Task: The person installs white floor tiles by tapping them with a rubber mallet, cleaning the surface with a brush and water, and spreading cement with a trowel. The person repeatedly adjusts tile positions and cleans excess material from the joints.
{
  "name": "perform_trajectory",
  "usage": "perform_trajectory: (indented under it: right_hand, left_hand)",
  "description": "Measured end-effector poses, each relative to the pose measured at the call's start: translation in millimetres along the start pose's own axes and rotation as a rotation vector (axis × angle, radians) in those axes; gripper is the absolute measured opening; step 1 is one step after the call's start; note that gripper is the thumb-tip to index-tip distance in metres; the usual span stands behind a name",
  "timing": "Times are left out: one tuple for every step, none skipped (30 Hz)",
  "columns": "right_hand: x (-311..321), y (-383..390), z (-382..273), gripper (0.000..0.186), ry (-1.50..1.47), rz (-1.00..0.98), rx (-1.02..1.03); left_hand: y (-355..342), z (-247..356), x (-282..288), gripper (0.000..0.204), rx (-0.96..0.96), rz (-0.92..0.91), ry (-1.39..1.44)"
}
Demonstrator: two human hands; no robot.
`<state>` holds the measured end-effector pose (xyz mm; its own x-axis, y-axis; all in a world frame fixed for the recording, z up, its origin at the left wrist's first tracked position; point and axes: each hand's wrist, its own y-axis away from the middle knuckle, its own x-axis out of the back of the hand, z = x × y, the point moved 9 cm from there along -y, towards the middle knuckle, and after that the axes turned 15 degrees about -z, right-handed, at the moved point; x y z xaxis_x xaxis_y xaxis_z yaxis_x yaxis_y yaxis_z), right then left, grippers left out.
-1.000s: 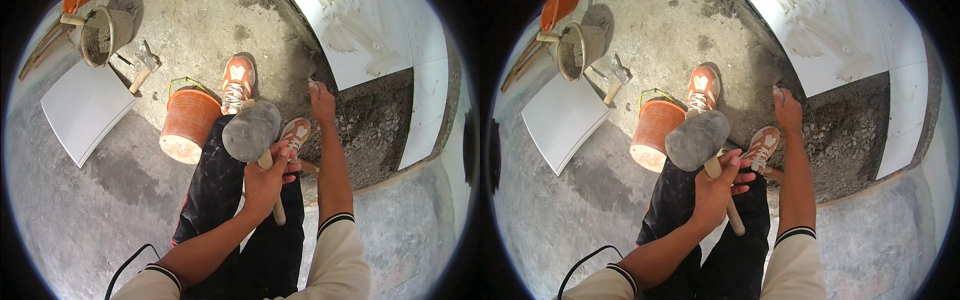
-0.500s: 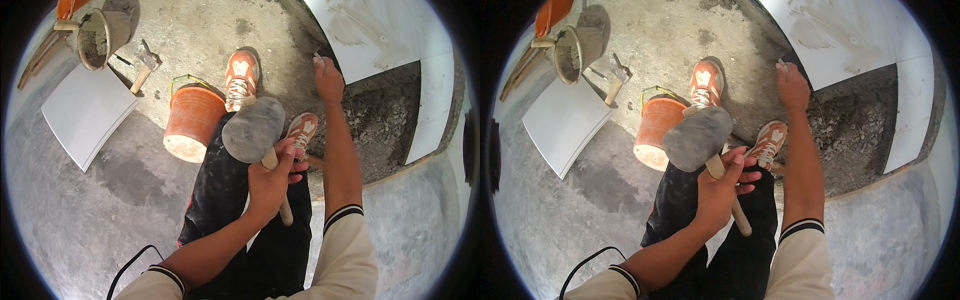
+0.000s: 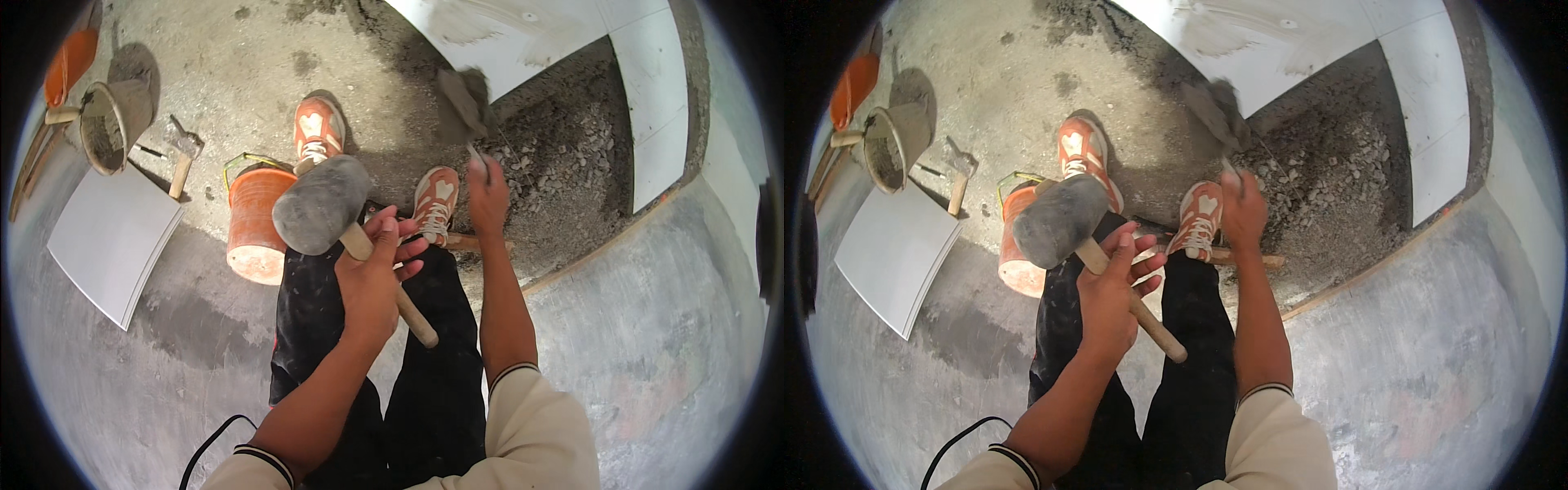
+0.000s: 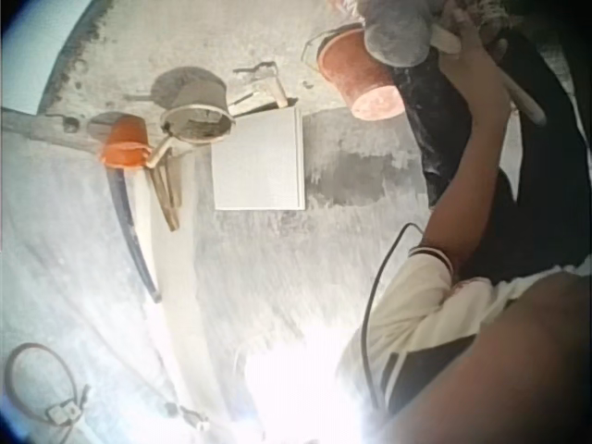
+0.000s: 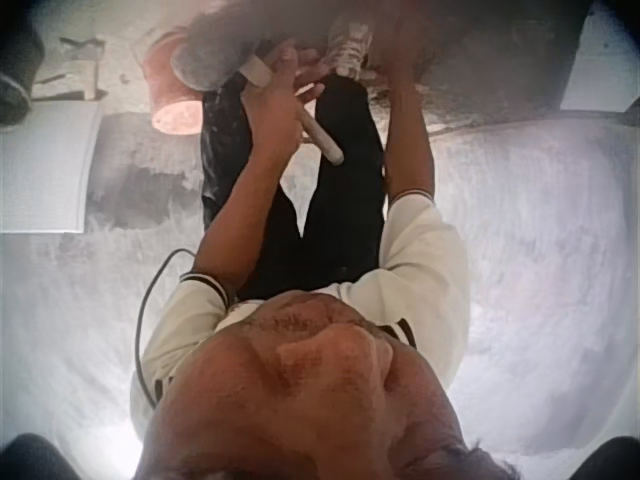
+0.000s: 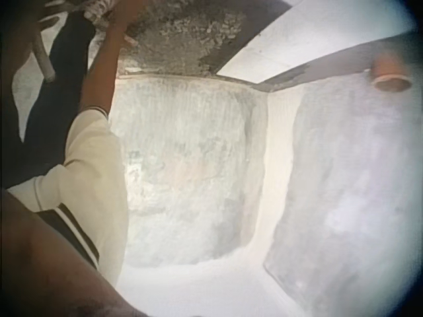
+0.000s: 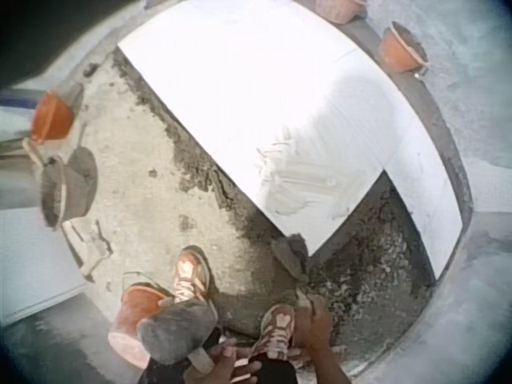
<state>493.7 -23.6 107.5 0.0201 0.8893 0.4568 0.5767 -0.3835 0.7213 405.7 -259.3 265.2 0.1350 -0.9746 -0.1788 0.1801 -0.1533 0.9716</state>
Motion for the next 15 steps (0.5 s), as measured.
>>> perform_trajectory:
  right_hand:
    - [15.3,12.3,17.6,0.045,-0.089,0.004,-0.06]
    - [36.2,23.4,40.1,0.045,-0.177,0.0,-0.116]
    - [59.1,34.5,85.3,0.044,-0.397,0.025,-0.211]
    - [71.3,44.4,123.8,0.043,-0.62,0.043,-0.307]
    - [81.7,47.8,115.6,0.043,-0.608,0.051,-0.357]
    - [90.9,48.2,95.8,0.043,-0.588,0.064,-0.407]
    - [90.0,39.7,83.5,0.044,-0.501,0.032,-0.362]
    - [86.8,29.9,71.5,0.044,-0.413,-0.001,-0.315]
    - [82.2,18.7,58.2,0.044,-0.324,-0.034,-0.266]
    - [70.7,6.0,37.7,0.044,-0.185,-0.096,-0.191]
    - [48.1,-11.5,10.7,0.044,-0.048,-0.155,-0.114]
    - [22.3,-28.2,-17.4,0.044,0.09,-0.212,-0.035]
    - [-4.4,-42.5,-51.4,0.046,0.15,-0.266,0.065]
    - [-32.5,-56.4,-83.8,0.048,0.211,-0.318,0.166]
    - [-54.6,-70.9,-99.0,0.05,0.217,-0.335,0.212]
  left_hand:
    - [-0.3,-1.2,1.1,0.04,0.003,0.005,0.012]
    - [-1.2,-3.2,-0.6,0.04,0.013,-0.01,0.022]
    - [-1.4,-5.1,-2.2,0.04,0.022,-0.025,0.028]
    - [-1.9,-5.0,-3.2,0.04,0.029,-0.033,0.033]
    - [-1.2,-4.1,-3.6,0.039,0.04,-0.022,0.044]
    - [-0.4,-3.1,-1.1,0.039,0.044,-0.016,0.045]
    - [0.1,-5.0,-3.9,0.038,0.057,-0.028,0.047]
    - [0.1,-5.8,-4.9,0.038,0.071,-0.038,0.051]
    - [-1.2,-3.6,-3.0,0.038,0.057,-0.04,0.059]
    - [-0.9,-2.5,-3.1,0.039,0.058,-0.043,0.072]
    - [-0.4,-0.3,-3.8,0.039,0.059,-0.047,0.083]
    - [-0.4,1.3,-3.5,0.039,0.059,-0.052,0.095]
    - [-0.3,3.8,-1.1,0.039,0.055,-0.044,0.105]
    - [-0.2,6.4,1.1,0.039,0.05,-0.037,0.116]
    - [-0.1,8.3,0.4,0.04,0.048,-0.039,0.115]
